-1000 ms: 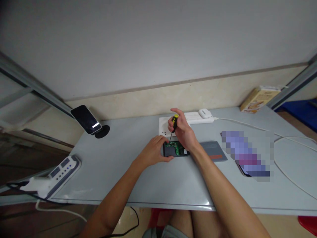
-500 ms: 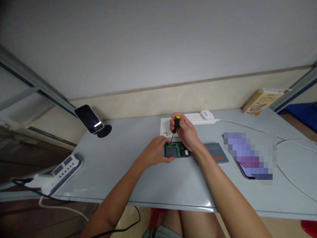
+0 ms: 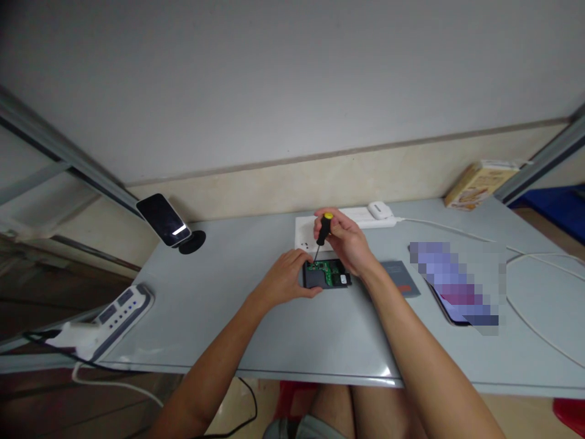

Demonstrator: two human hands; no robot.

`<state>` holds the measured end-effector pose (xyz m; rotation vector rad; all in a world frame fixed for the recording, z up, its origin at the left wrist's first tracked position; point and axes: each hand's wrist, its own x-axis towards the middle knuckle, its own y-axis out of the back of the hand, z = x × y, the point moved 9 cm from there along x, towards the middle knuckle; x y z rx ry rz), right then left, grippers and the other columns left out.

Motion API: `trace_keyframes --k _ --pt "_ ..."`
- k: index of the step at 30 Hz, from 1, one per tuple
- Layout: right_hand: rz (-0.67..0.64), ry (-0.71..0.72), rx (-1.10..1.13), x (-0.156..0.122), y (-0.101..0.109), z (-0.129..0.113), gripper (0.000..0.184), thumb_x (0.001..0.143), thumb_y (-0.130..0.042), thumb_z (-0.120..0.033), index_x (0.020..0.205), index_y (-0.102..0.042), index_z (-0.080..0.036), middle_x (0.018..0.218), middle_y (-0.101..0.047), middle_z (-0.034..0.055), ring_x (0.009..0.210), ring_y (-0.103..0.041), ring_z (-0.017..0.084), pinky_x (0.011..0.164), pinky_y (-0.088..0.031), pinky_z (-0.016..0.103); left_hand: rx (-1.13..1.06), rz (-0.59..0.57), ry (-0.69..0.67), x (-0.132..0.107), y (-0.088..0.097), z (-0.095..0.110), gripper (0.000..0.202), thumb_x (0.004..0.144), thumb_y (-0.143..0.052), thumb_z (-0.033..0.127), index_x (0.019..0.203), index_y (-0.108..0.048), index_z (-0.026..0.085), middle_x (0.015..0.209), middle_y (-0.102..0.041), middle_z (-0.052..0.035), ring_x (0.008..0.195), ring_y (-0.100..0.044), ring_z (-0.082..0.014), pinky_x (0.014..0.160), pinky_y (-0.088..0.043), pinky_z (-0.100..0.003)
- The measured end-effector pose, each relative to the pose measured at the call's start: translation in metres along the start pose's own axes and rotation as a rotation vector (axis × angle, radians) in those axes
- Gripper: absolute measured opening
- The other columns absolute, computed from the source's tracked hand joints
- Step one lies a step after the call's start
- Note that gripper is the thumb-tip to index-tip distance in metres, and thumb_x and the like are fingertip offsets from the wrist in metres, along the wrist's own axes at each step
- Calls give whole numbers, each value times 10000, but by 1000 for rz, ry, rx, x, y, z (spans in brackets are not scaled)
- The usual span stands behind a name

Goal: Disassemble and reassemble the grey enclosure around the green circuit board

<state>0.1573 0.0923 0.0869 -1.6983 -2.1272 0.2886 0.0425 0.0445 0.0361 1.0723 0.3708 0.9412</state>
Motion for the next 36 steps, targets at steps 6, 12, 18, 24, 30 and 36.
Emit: trace_keyframes --k 6,12,18,24,30,36 --pt "104 53 161 3 6 5 316 849 -656 -537 1039 -535 -316 738 -456 -26 643 -478 159 625 -459 300 -2 -9 0 1 1 2 551 710 -825 495 1094 -562 200 1097 -640 -87 1070 -604 -298 965 -486 -427" --pt "86 97 -14 2 5 2 308 805 -757 -490 944 -566 -292 869 -554 -8 750 -553 149 716 -488 301 11 -11 7 0 1 1 555 718 -820 505 1098 -558 196 1094 -641 -86 1054 -607 -291 979 -477 -423" --pt "-54 25 -27 -1 -13 6 367 838 -687 -566 997 -648 -238 825 -566 19 692 -542 162 664 -470 325 19 -8 3 0 0 0 552 719 -815 514 1097 -561 203 1114 -636 -88 1069 -607 -300 980 -477 -431" --pt "97 119 41 -1 -9 7 321 891 -604 -591 1028 -499 -320 727 -461 -42 566 -419 130 551 -398 267 -1 -10 15 0 1 1 537 724 -813 487 1118 -567 216 1142 -640 -91 1094 -601 -311 978 -483 -453" --pt "43 96 -13 0 -5 2 387 813 -704 -601 908 -588 -245 809 -557 9 716 -558 161 651 -461 305 9 0 10 0 1 2 543 724 -811 485 1114 -569 194 1126 -644 -99 1075 -605 -308 973 -487 -443" --pt "80 61 93 2 -6 6 406 845 -622 -655 922 -525 -268 728 -486 -24 556 -451 126 520 -391 273 -3 -5 15 1 3 3 531 711 -826 468 1091 -569 201 1127 -649 -89 1085 -604 -302 977 -486 -439"
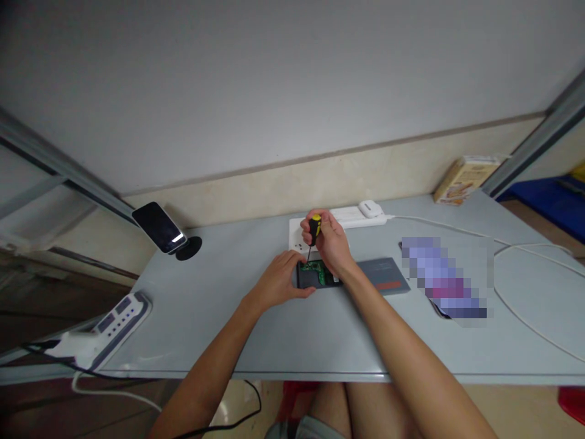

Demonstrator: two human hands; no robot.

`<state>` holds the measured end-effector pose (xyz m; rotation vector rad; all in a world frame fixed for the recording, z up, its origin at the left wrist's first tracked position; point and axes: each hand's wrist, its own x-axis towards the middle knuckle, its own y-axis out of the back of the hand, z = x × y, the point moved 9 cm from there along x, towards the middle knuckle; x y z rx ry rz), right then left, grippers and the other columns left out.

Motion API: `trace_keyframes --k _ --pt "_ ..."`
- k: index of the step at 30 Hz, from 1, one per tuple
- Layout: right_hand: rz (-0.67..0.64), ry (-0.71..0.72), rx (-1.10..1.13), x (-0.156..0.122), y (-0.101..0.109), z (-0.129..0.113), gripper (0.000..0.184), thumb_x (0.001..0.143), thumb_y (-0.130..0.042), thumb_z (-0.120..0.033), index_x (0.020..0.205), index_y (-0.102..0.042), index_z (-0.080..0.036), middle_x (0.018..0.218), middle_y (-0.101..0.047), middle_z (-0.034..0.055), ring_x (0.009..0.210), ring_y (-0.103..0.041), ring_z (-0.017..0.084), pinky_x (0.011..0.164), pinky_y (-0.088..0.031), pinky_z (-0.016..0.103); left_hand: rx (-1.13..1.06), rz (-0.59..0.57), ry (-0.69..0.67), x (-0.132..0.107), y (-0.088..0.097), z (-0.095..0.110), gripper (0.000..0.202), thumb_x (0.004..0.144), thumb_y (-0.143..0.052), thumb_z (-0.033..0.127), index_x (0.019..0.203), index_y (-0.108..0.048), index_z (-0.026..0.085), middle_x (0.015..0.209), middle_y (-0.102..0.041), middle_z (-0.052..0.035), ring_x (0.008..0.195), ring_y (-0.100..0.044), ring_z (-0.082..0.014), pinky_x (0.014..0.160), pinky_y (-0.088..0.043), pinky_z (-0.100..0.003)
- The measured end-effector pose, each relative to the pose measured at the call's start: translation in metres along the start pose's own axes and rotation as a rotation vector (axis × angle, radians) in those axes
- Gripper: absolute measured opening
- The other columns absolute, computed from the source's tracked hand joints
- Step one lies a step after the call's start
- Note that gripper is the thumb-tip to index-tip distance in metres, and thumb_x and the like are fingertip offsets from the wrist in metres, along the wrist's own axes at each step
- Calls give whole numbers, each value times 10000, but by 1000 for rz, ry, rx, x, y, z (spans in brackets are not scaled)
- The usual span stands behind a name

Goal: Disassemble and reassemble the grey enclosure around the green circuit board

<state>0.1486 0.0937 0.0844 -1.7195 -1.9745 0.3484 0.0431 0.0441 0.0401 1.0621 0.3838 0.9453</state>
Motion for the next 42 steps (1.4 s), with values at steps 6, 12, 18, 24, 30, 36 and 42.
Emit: trace_keyframes --k 6,12,18,24,30,36,42 --pt "65 57 -9 -2 3 6 360 903 -543 -648 976 -424 -316 672 -426 -62 518 -396 120 482 -342 233 -2 -1 -5 -1 1 1 517 717 -822 451 1105 -572 217 1132 -647 -86 1079 -609 -302 966 -488 -441" --pt "-11 38 -48 -1 3 -4 366 822 -701 -585 887 -568 -250 835 -562 10 697 -541 145 655 -480 296 16 6 -2 -2 0 -1 523 729 -812 473 1113 -578 207 1123 -649 -88 1071 -614 -302 964 -488 -435" --pt "65 37 140 -2 13 -3 324 844 -679 -554 895 -608 -242 738 -453 -6 597 -442 129 560 -419 281 21 -2 -17 -1 0 1 527 734 -807 483 1108 -565 201 1104 -641 -90 1061 -613 -301 958 -488 -426" --pt "147 86 139 -6 18 -1 289 908 -579 -538 855 -570 -255 715 -414 4 588 -421 146 531 -427 286 16 4 -28 -1 -1 1 527 741 -805 474 1108 -553 191 1100 -636 -92 1059 -604 -297 951 -486 -427" --pt "137 48 157 -7 13 -4 331 890 -603 -566 844 -571 -240 698 -413 -12 556 -420 120 515 -431 262 24 4 -8 -2 -1 -1 544 744 -807 498 1112 -543 196 1114 -637 -93 1057 -608 -294 961 -480 -417" --pt "116 49 129 -5 14 -6 323 910 -579 -562 846 -568 -246 697 -401 -12 543 -411 127 499 -422 265 25 7 -16 -3 -2 -2 537 752 -798 511 1105 -543 195 1101 -638 -94 1049 -613 -294 959 -483 -419" --pt "125 63 165 -5 16 -4 303 912 -583 -536 844 -574 -241 703 -390 -10 559 -404 123 513 -408 256 22 17 -26 -3 -2 -1 530 754 -795 505 1102 -551 189 1091 -642 -96 1041 -614 -296 949 -489 -427"
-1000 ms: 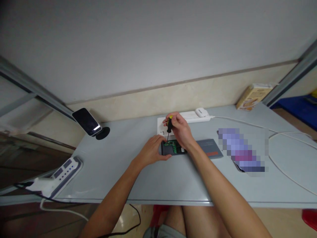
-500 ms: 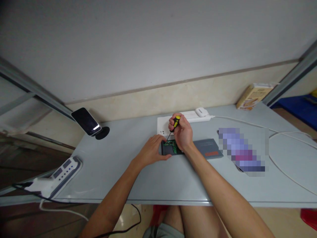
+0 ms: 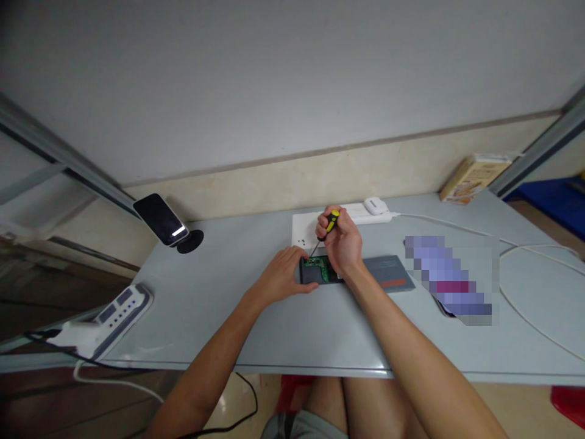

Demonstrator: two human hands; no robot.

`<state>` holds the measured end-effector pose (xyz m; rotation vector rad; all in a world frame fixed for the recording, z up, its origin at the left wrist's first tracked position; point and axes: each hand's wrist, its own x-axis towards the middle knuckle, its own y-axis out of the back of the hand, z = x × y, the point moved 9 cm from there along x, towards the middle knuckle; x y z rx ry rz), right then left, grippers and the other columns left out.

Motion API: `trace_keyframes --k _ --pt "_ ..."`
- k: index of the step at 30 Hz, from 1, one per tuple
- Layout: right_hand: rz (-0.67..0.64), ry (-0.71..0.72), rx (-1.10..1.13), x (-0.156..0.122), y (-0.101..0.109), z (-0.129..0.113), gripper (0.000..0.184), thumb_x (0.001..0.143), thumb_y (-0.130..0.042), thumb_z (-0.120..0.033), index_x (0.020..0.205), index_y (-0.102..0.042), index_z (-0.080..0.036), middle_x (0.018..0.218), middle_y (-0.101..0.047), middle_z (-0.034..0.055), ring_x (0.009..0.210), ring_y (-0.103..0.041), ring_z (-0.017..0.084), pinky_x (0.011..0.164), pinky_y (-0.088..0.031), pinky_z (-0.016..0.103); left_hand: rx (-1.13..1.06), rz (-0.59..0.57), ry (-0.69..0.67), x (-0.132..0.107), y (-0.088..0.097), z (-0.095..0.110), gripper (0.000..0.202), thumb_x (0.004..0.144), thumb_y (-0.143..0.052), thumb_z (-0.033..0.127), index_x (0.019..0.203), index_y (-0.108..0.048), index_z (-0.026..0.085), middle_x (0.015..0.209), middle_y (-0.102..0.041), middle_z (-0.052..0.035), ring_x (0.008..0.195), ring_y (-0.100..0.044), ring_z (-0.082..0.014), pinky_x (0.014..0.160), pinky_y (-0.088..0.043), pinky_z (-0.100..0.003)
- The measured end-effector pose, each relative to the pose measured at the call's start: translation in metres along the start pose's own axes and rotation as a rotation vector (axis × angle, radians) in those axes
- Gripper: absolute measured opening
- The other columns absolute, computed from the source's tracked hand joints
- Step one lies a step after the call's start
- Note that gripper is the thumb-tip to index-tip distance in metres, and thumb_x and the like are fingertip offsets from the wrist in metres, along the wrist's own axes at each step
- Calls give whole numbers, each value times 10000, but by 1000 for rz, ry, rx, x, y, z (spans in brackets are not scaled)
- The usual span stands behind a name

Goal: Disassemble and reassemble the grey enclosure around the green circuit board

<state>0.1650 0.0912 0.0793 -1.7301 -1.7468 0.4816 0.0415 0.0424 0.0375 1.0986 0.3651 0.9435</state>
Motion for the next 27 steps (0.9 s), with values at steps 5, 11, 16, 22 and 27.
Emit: trace_keyframes --k 5,11,16,22,27 --pt "-2 -18 -42 0 0 3 325 915 -553 -570 844 -544 -253 697 -379 -14 546 -394 134 509 -408 279 -1 16 -2 0 0 -1 543 740 -804 502 1100 -554 180 1091 -645 -98 1031 -613 -295 949 -489 -422" --pt "3 -49 -3 -1 -1 6 314 910 -572 -545 832 -560 -241 693 -383 -15 536 -382 121 502 -392 266 -10 8 7 0 -1 -2 555 727 -819 495 1108 -554 191 1105 -642 -94 1045 -615 -295 962 -488 -429" --pt "-8 16 -49 -2 -4 -2 345 924 -555 -565 814 -545 -239 687 -383 -16 534 -394 122 488 -398 258 -15 10 11 1 -1 -3 552 730 -815 500 1109 -558 191 1102 -641 -96 1045 -614 -294 960 -489 -432" --pt "14 -9 37 -4 -5 1 328 933 -564 -508 786 -558 -215 676 -405 -13 536 -402 100 495 -397 229 -21 1 18 1 -1 -3 565 729 -815 507 1112 -561 178 1115 -642 -107 1050 -614 -300 953 -492 -430" --pt "26 -25 39 -3 -4 1 334 953 -532 -503 781 -542 -216 673 -391 -16 531 -392 102 484 -398 225 -37 8 -1 1 -2 -3 552 731 -811 495 1113 -564 183 1103 -641 -103 1047 -611 -299 959 -490 -439"
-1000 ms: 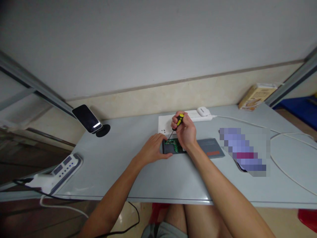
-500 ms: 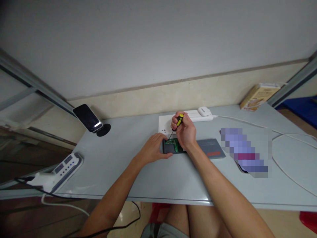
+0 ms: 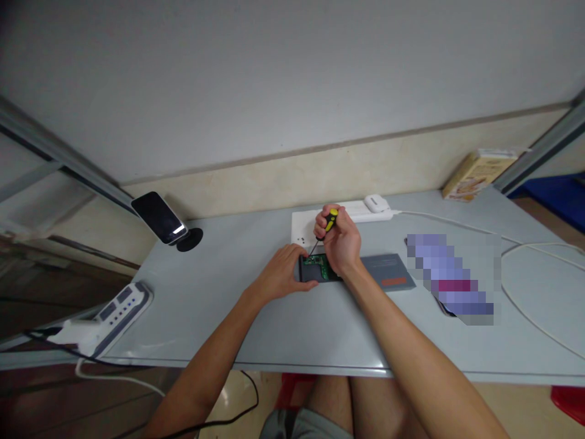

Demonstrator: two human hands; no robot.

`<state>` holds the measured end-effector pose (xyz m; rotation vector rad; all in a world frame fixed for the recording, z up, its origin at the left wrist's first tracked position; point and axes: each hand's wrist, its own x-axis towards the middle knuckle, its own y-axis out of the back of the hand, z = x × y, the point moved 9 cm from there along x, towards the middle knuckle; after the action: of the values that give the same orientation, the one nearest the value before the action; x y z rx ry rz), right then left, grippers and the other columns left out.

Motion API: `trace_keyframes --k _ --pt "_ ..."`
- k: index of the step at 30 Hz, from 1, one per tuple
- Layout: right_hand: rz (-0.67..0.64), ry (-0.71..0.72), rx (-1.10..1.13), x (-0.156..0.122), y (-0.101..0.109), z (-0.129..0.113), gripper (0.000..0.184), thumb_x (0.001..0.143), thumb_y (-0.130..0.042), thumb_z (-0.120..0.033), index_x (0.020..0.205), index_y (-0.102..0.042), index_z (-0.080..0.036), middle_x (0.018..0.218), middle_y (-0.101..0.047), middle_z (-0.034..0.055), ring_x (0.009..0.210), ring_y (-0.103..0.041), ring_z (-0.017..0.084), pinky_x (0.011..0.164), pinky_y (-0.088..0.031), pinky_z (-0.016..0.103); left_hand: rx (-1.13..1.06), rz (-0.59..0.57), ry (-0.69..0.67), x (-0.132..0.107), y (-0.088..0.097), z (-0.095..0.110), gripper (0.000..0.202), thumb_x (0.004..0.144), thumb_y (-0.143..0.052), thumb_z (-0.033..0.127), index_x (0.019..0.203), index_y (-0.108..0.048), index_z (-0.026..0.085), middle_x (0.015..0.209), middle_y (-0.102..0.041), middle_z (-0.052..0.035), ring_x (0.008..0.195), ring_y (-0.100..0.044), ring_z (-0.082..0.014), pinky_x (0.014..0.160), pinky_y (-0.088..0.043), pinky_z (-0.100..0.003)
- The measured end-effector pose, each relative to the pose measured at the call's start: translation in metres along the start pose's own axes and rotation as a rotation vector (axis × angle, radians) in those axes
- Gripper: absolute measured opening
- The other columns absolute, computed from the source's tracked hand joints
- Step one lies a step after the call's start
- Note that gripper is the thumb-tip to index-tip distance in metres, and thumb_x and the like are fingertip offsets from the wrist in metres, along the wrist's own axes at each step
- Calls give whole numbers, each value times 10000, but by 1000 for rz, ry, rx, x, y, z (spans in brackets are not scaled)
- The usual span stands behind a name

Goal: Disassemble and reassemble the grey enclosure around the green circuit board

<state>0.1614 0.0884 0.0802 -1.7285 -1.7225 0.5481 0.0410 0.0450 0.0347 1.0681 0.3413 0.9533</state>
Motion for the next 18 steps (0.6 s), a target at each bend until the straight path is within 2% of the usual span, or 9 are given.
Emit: trace_keyframes --k 12,18 --pt "-54 54 -165 -3 -7 -5 404 926 -501 -632 786 -518 -253 670 -364 -17 528 -368 141 466 -384 288 9 -11 6 1 -1 0 546 733 -817 495 1110 -549 204 1101 -627 -90 1055 -603 -295 970 -485 -439" --pt "-104 70 -245 -3 -16 1 378 875 -597 -660 963 -502 -305 722 -469 -44 553 -427 116 506 -393 243 5 -20 6 1 2 3 557 730 -822 494 1110 -554 188 1120 -633 -102 1069 -601 -303 974 -484 -439"
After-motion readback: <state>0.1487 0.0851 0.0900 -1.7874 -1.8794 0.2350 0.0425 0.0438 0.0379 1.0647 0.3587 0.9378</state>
